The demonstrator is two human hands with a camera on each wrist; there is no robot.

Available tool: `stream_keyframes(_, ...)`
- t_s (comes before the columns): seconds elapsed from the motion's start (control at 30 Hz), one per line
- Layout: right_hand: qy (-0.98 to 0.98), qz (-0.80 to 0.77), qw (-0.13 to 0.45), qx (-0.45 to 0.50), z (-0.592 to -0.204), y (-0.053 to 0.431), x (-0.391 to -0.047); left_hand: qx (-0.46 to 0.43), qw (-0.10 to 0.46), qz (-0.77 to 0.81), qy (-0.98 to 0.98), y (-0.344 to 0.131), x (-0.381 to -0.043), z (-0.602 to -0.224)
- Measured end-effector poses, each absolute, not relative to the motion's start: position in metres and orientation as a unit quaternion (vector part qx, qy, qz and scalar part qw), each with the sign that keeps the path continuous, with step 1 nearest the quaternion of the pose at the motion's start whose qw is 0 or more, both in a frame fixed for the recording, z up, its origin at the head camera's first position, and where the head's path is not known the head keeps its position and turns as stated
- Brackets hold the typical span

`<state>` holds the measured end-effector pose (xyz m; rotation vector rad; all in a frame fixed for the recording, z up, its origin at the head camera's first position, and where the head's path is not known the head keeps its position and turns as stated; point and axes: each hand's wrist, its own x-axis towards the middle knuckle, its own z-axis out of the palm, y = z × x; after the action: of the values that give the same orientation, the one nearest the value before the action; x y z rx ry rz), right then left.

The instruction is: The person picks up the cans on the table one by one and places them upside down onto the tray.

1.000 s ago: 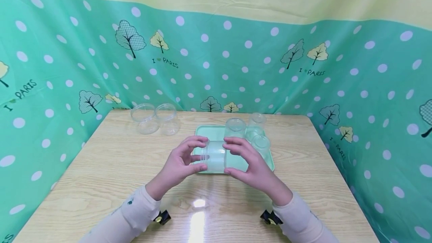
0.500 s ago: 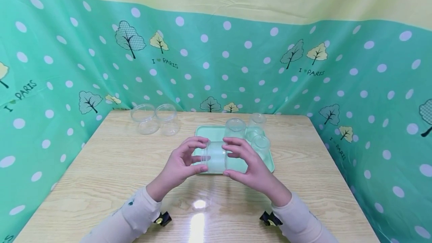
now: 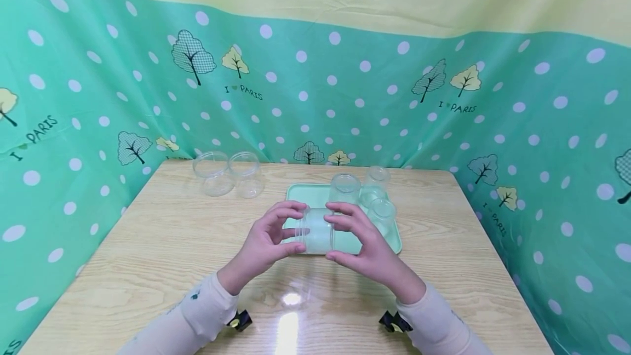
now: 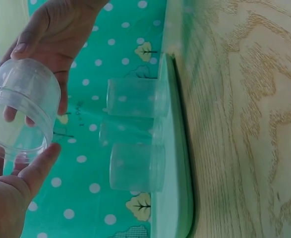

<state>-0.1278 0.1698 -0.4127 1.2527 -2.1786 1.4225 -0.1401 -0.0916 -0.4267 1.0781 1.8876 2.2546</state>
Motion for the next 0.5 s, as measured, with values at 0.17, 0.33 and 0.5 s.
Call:
stream_keyframes(0.17,-0.752,0.482,0.124,0.433,-0.415,0.1705,-0.1294,0.348,0.002,0.721,0.599,-0.0915,-0.1406,-0.4286)
stream_keyframes(0.33,-0.751,0.473,0.126,0.443,-0.4145,0.1703,-0.1297,0.344,0.008,0.718,0.605,-0.0929,-0.1416,-0.4272)
stream_keyframes(0.5,-0.754,0.468,0.126,0.442,-0.4126,0.1689,-0.1285,0.345,0.017,0.715,0.608,-0.0946,-0.1424,-0.4261)
